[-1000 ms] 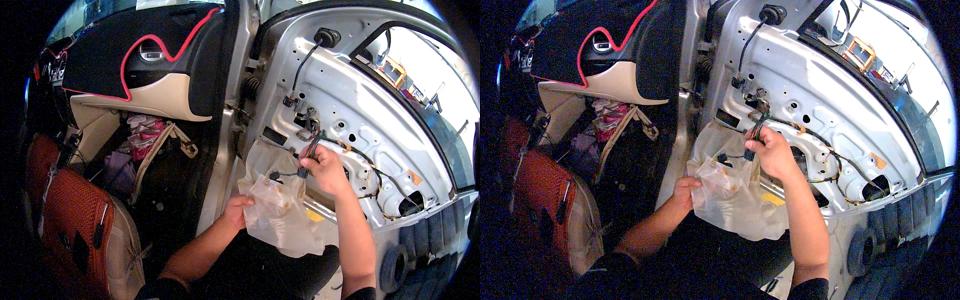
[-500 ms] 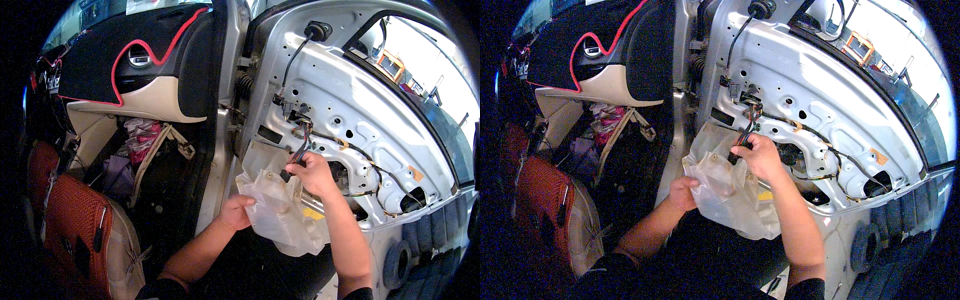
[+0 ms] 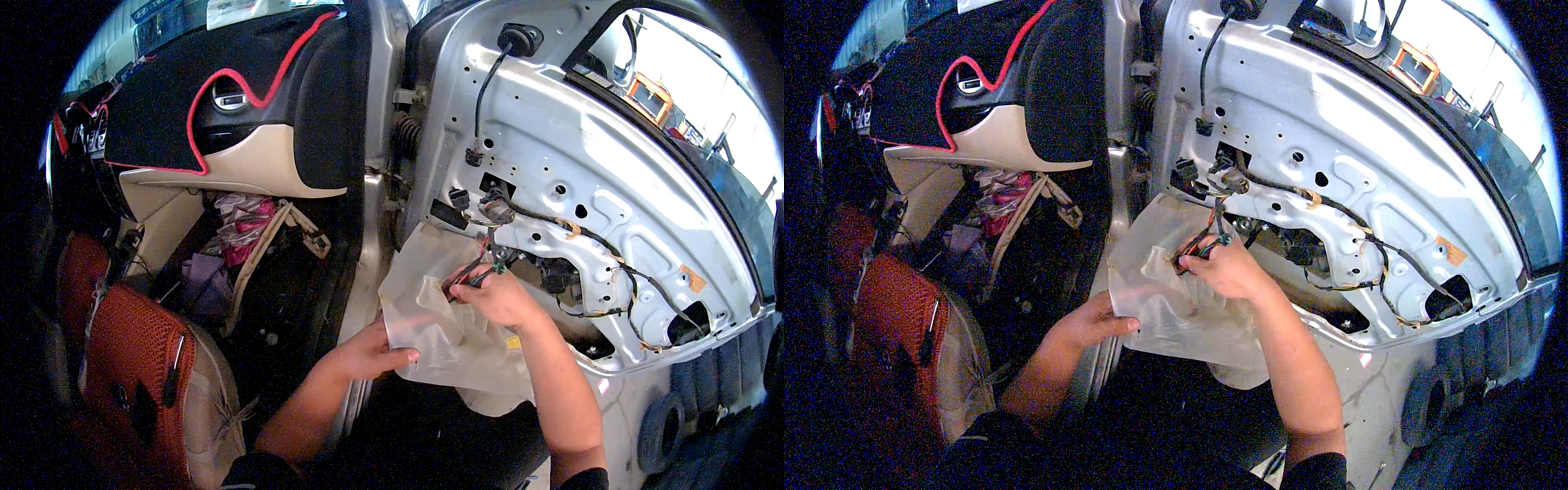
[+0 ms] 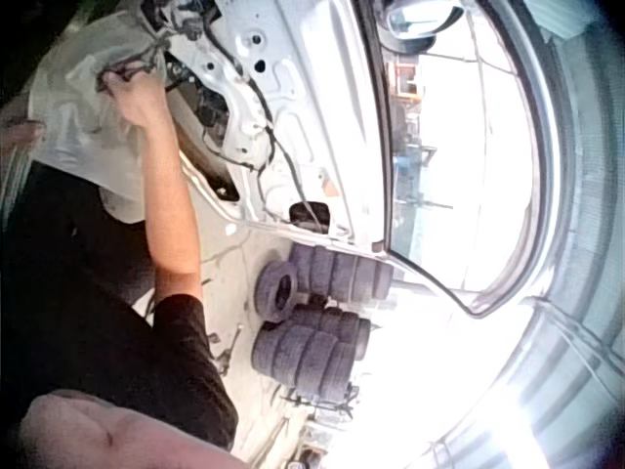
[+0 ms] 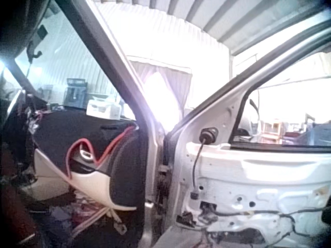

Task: The person works inside a car door cavity, manipulating wiring harnesses and a plastic sheet while using a screwdriver to adjust components. The person then positions a door panel against the frame.

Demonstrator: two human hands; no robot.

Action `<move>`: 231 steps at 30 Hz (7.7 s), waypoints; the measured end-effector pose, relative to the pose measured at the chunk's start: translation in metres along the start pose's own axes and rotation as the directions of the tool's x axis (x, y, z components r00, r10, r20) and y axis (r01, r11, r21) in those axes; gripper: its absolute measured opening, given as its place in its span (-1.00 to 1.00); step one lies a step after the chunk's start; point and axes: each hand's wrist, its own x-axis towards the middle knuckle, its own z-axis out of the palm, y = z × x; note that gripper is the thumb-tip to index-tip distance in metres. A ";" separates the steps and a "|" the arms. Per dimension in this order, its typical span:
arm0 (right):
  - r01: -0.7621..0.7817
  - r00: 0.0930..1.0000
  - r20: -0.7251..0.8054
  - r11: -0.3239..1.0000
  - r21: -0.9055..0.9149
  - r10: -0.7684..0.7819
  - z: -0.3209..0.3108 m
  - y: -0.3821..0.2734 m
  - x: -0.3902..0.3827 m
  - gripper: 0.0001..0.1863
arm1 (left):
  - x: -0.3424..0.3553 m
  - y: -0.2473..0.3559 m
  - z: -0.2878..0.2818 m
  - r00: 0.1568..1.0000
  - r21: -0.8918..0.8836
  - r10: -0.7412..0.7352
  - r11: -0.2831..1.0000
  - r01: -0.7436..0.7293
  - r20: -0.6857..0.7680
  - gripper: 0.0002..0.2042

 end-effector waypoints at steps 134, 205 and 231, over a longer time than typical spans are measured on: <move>-0.443 0.321 -0.699 0.551 -0.707 -0.639 -0.152 -0.042 -0.095 -0.83 | 0.149 -0.052 -0.046 0.924 0.164 0.243 0.966 -0.202 -0.295 -0.60; 0.008 0.604 -0.552 0.697 -0.717 -0.574 -0.060 -0.006 0.002 -0.52 | 0.126 0.144 0.004 0.966 0.136 0.185 0.968 -0.211 0.181 -0.36; -0.669 0.415 -0.751 0.387 -0.634 -0.513 -0.108 -0.111 0.049 -0.49 | 0.201 -0.109 -0.117 0.561 0.461 0.456 0.876 -0.144 -0.691 -0.87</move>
